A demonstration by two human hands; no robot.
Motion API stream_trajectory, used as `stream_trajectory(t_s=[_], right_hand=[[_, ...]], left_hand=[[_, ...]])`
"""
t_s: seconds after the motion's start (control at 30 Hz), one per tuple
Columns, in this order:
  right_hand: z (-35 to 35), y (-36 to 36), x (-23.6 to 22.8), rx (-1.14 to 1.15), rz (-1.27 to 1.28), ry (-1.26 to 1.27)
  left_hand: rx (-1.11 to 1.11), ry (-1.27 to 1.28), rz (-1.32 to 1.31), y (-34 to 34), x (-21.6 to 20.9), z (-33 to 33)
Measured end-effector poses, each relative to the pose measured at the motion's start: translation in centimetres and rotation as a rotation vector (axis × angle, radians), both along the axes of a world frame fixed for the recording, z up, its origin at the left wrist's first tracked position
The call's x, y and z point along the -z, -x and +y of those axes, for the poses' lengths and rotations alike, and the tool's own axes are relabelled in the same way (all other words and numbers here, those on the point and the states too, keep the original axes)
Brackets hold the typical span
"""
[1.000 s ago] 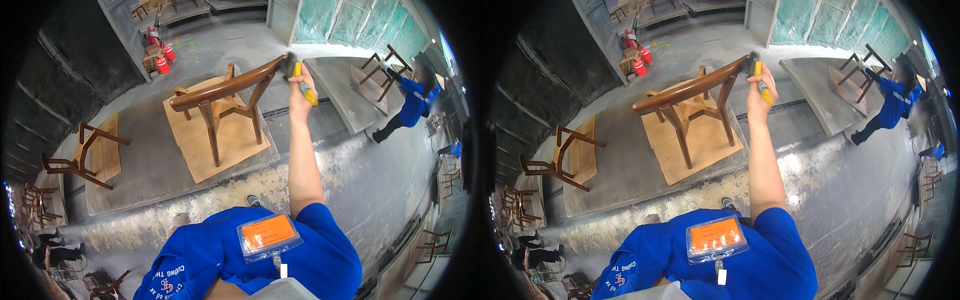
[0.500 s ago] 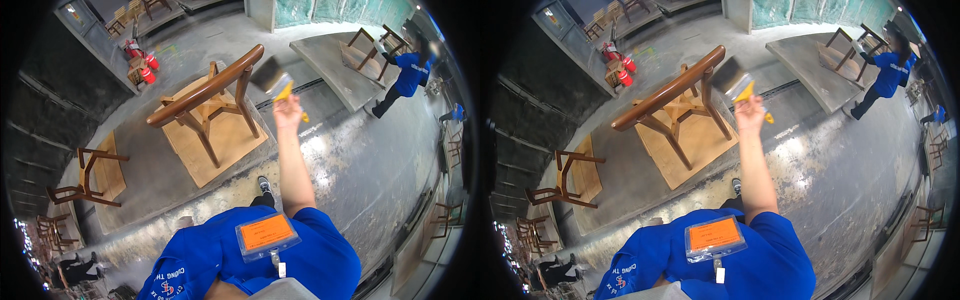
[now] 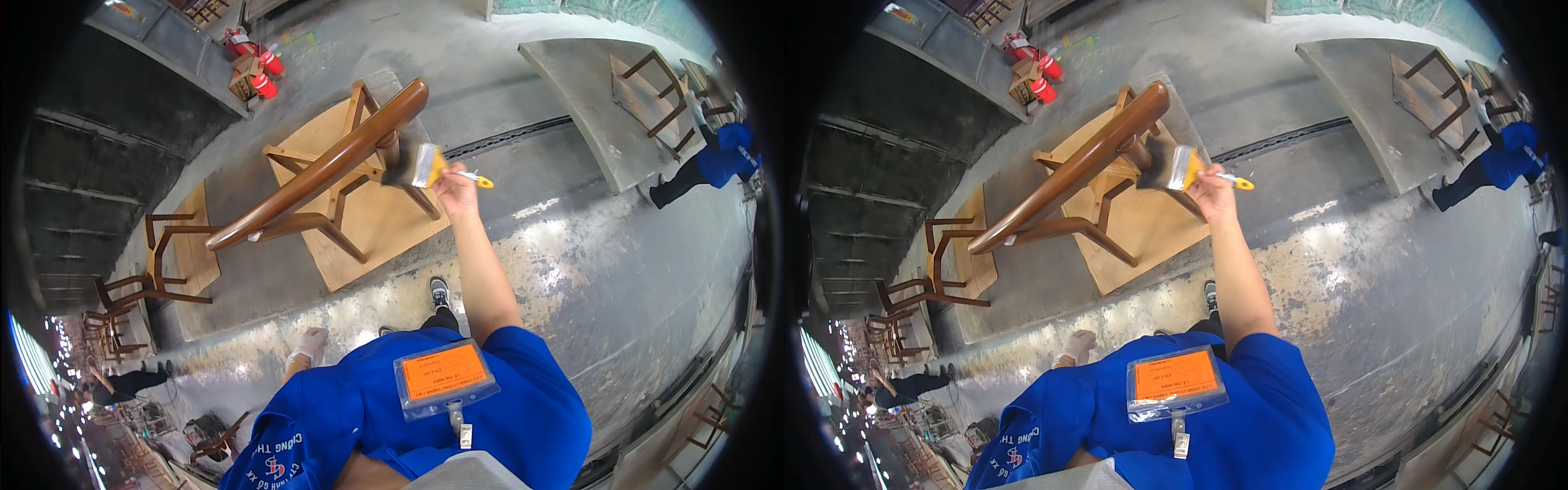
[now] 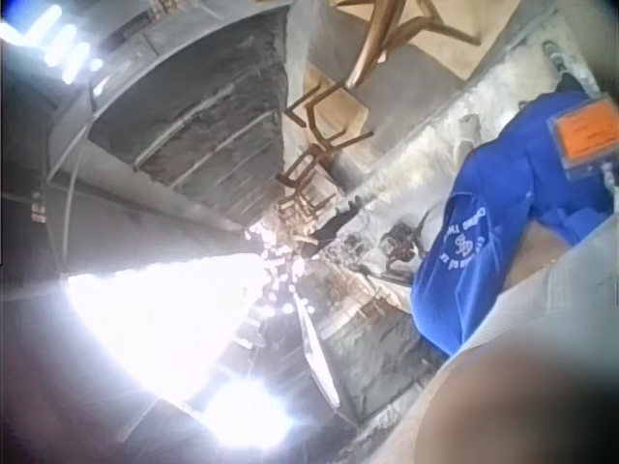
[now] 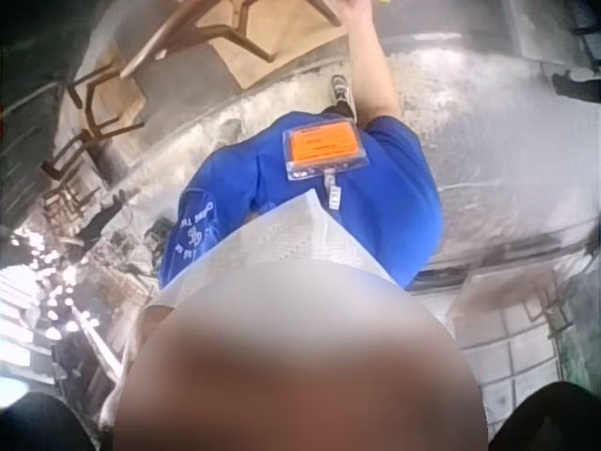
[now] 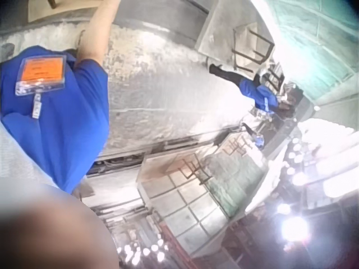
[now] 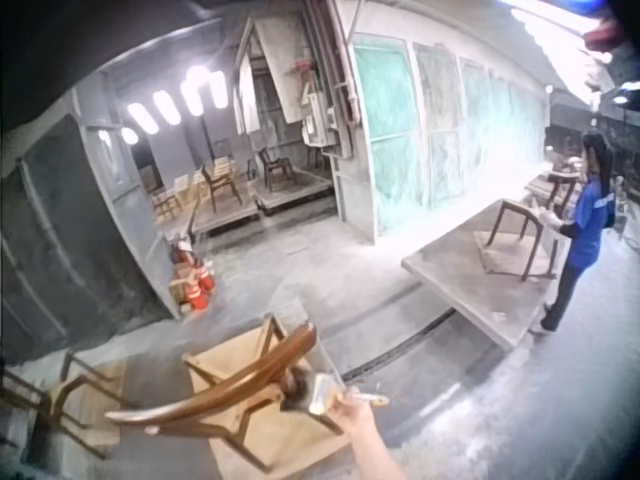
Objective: The person uses a brush to clean a wooden chair, repeatedly brushing the legs, seat, and backrest while rotating the chair to access different sides. The person also moves the chair to a different spot on the floor and continues brushing.
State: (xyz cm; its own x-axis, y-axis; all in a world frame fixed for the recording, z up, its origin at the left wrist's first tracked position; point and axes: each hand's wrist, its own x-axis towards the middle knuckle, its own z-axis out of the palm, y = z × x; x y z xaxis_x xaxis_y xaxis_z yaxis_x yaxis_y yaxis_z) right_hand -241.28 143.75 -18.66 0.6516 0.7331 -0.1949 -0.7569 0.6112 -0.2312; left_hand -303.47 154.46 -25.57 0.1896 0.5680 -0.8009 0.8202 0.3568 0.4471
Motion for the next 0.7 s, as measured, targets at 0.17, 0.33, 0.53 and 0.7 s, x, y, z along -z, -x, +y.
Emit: stream_trajectory(t_s=[0.17,0.33,0.53,0.7], right_hand=[[0.7,-2.8,1.9,-0.069,-0.197,0.746],[0.8,-3.7,3.2,-0.1,0.042,-0.286],[0.9,-1.5,0.8,0.124,-0.012,0.783],[-1.3,0.4,-3.6,0.014,0.092,-0.208]], left_hand=[[0.047,-0.027,0.054,-5.0,-2.3,-0.9],[0.016,-0.023,0.037,-6.6,-3.4,-2.1],[0.132,-0.017,0.173,-5.9,-3.7,-2.8],[0.241,-0.025,0.159,-5.9,-4.0,-2.0]])
